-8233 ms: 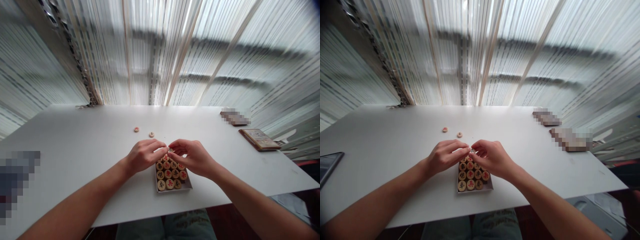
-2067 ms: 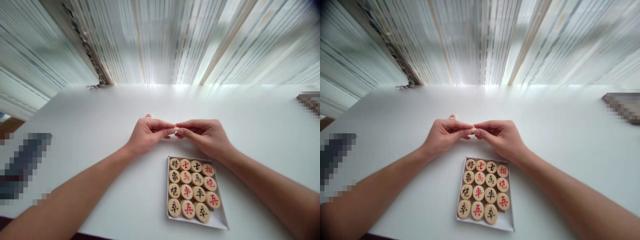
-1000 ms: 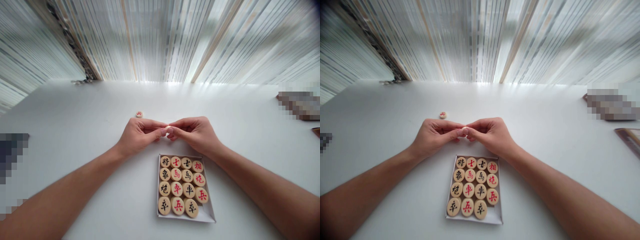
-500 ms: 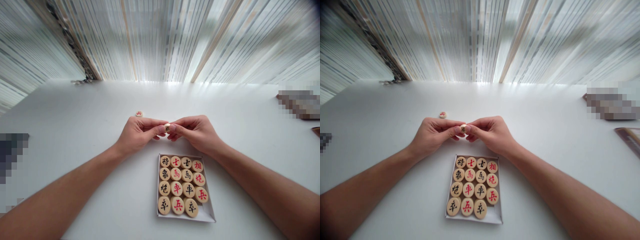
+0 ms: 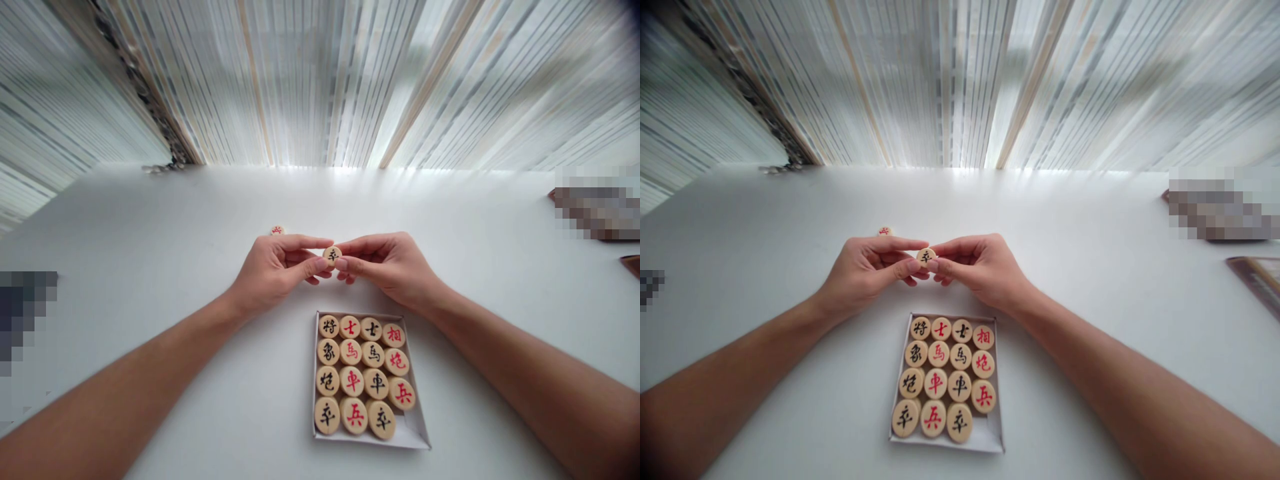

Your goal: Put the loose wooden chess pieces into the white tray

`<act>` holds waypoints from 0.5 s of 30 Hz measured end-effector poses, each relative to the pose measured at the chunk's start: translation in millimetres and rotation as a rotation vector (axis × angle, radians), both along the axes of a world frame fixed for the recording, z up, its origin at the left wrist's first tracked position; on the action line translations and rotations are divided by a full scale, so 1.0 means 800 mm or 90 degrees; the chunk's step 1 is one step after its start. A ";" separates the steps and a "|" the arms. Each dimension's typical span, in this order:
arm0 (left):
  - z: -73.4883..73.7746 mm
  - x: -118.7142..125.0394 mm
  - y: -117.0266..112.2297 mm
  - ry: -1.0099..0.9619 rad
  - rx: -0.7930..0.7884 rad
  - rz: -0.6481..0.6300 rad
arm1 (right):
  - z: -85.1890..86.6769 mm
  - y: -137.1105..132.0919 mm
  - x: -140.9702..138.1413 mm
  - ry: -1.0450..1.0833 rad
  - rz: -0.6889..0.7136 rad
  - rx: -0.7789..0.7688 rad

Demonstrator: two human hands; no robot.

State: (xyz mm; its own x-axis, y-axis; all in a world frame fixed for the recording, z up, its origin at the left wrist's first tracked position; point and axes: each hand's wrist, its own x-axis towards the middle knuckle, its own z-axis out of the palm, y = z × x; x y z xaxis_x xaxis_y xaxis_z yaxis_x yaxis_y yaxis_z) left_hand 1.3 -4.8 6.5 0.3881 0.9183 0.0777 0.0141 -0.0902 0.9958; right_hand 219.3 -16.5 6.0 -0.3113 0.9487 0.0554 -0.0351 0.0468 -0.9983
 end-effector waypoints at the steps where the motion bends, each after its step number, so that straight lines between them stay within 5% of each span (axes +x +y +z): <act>1: 0.000 0.000 0.000 0.004 -0.001 -0.001 | 0.000 0.000 -0.001 0.000 -0.003 -0.005; 15: -0.003 0.004 -0.013 0.012 0.045 -0.084 | 0.000 -0.002 -0.004 -0.055 -0.023 -0.038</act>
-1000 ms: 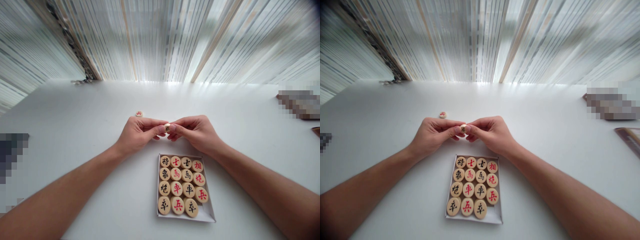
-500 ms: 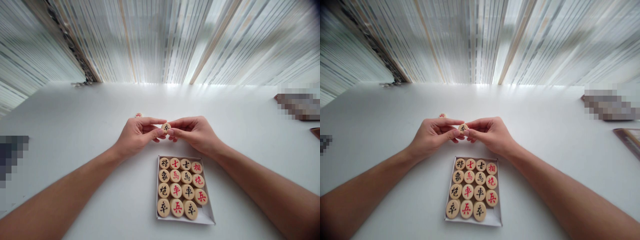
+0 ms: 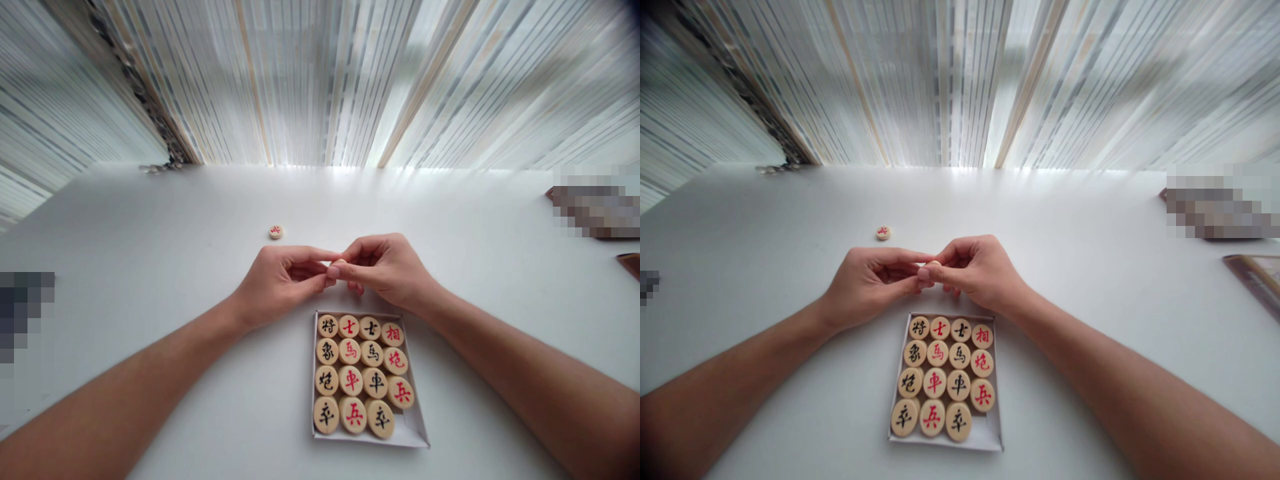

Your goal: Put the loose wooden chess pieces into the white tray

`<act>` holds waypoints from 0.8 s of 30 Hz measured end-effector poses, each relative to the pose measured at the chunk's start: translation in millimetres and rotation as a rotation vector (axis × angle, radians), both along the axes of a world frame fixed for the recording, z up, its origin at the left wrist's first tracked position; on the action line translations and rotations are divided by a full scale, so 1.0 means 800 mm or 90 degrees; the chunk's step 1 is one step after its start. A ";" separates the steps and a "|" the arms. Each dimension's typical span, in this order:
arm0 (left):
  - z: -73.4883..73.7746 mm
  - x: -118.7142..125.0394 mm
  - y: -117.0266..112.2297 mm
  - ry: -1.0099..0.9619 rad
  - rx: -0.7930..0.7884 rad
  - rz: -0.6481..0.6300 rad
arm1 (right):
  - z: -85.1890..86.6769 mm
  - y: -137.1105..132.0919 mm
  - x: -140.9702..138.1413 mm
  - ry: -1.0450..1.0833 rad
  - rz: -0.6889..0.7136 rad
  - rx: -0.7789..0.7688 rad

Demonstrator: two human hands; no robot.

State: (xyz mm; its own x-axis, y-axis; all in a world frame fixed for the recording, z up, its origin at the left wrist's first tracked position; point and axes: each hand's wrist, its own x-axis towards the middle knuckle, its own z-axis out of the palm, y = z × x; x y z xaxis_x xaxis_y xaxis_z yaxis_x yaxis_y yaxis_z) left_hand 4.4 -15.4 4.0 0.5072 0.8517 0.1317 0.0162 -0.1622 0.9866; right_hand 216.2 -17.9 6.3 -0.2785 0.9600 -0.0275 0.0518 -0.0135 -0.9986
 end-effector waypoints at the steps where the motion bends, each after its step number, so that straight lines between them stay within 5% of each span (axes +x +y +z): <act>1: 0.000 0.000 0.000 -0.002 0.007 -0.003 | 0.001 0.000 0.000 -0.003 0.004 0.004; 13: -0.004 -0.002 0.009 -0.039 -0.023 0.065 | 0.005 0.004 0.005 0.061 0.057 0.001; 24: -0.004 -0.002 0.005 -0.022 -0.021 0.025 | 0.002 0.003 0.002 0.044 0.031 -0.058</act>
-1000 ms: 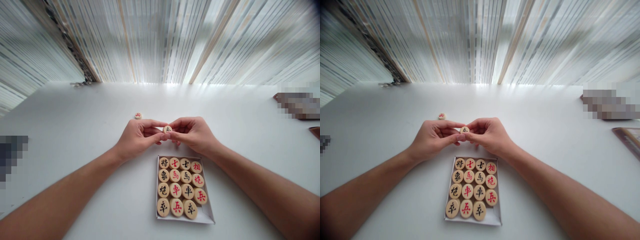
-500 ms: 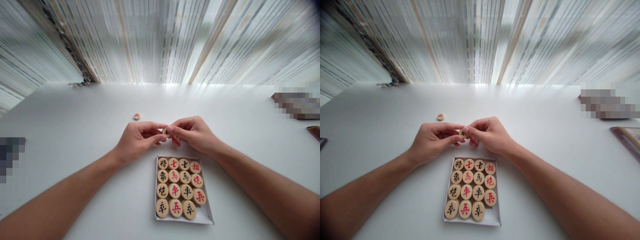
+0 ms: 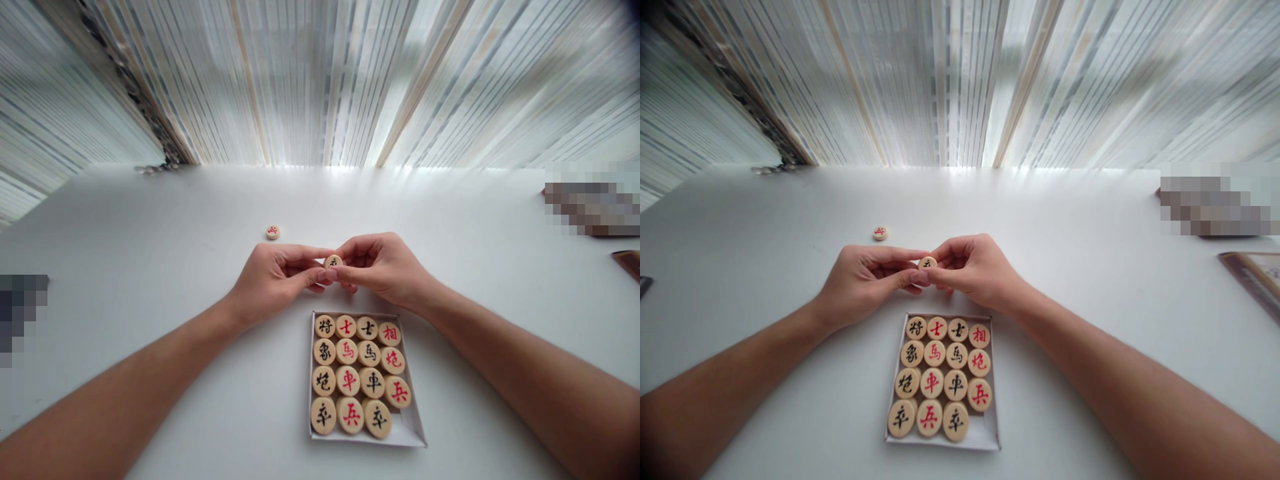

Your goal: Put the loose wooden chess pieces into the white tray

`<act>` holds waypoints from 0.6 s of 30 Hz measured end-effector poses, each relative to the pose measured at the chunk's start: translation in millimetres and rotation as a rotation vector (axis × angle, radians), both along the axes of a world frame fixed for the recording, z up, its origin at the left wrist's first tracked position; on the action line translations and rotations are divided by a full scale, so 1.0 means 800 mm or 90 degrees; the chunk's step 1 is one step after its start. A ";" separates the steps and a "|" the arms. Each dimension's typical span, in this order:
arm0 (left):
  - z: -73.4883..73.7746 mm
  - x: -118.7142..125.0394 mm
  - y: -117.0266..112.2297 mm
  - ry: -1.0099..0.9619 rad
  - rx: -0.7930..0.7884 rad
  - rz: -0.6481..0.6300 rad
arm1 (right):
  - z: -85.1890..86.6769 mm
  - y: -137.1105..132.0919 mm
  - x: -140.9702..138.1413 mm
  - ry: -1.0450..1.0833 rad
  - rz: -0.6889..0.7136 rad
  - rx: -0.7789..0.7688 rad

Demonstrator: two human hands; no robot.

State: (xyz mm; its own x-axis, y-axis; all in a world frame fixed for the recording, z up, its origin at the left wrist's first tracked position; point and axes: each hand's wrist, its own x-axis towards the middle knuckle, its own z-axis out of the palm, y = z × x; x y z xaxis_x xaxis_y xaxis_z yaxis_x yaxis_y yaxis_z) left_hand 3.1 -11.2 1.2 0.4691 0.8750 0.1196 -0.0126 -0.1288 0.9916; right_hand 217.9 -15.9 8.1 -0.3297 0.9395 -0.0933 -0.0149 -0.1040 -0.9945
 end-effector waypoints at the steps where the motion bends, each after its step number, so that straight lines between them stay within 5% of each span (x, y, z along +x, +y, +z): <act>1: 0.000 0.000 0.000 0.002 0.003 0.000 | 0.000 0.000 0.000 -0.002 0.000 0.003; 18: -0.002 -0.001 0.002 0.003 0.018 -0.016 | -0.005 -0.002 0.002 -0.022 0.032 0.084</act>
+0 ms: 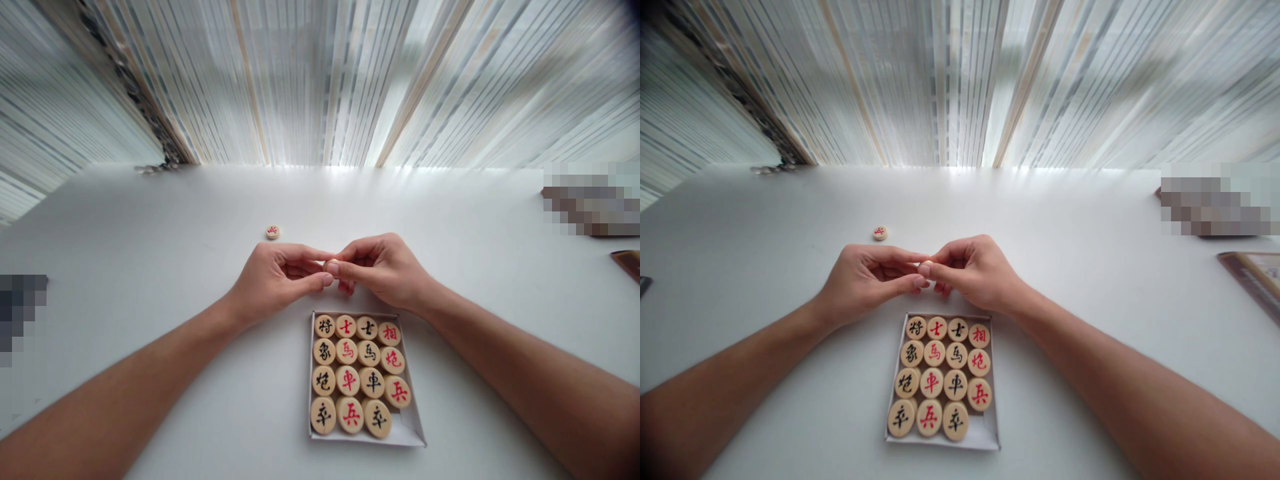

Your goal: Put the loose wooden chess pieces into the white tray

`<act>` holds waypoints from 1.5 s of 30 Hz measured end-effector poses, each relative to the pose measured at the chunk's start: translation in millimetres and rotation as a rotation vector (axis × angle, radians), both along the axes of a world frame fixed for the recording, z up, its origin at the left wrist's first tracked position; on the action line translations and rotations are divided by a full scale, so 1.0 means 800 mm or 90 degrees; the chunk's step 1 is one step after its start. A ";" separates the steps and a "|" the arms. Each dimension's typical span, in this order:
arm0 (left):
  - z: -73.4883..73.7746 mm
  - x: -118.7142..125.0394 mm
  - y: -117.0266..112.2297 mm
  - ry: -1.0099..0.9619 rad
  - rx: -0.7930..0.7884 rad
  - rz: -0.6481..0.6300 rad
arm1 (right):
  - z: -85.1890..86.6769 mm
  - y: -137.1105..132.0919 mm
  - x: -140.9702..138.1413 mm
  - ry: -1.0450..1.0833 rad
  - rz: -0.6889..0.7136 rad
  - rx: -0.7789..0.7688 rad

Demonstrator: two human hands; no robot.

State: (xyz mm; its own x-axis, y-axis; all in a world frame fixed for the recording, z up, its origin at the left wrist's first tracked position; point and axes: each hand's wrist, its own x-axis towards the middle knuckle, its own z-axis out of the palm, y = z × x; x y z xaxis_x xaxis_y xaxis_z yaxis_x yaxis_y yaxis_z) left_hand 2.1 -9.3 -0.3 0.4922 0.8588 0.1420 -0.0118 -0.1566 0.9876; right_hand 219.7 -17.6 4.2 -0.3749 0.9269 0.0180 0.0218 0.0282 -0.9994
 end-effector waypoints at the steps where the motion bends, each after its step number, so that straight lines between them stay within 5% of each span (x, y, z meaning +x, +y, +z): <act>1: 0.001 0.000 0.000 0.001 -0.005 0.006 | 0.000 0.000 0.000 -0.001 0.003 0.003; 23: 0.002 0.003 0.001 -0.028 -0.001 0.140 | -0.003 0.000 -0.006 0.073 -0.049 0.020; 34: -0.002 0.003 0.001 -0.033 0.015 0.143 | -0.006 -0.001 -0.003 0.014 -0.073 0.093; 45: 0.000 0.003 -0.001 -0.030 0.000 0.133 | 0.003 -0.001 -0.005 0.019 -0.102 0.037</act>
State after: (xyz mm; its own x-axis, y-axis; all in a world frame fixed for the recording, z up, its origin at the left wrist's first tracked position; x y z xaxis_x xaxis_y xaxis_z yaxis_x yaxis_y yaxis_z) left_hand 4.5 -10.2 0.1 0.2960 0.9416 0.1604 -0.0260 -0.1599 0.9868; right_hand 215.4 -18.6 6.2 -0.2216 0.9717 0.0819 0.0006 0.0841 -0.9965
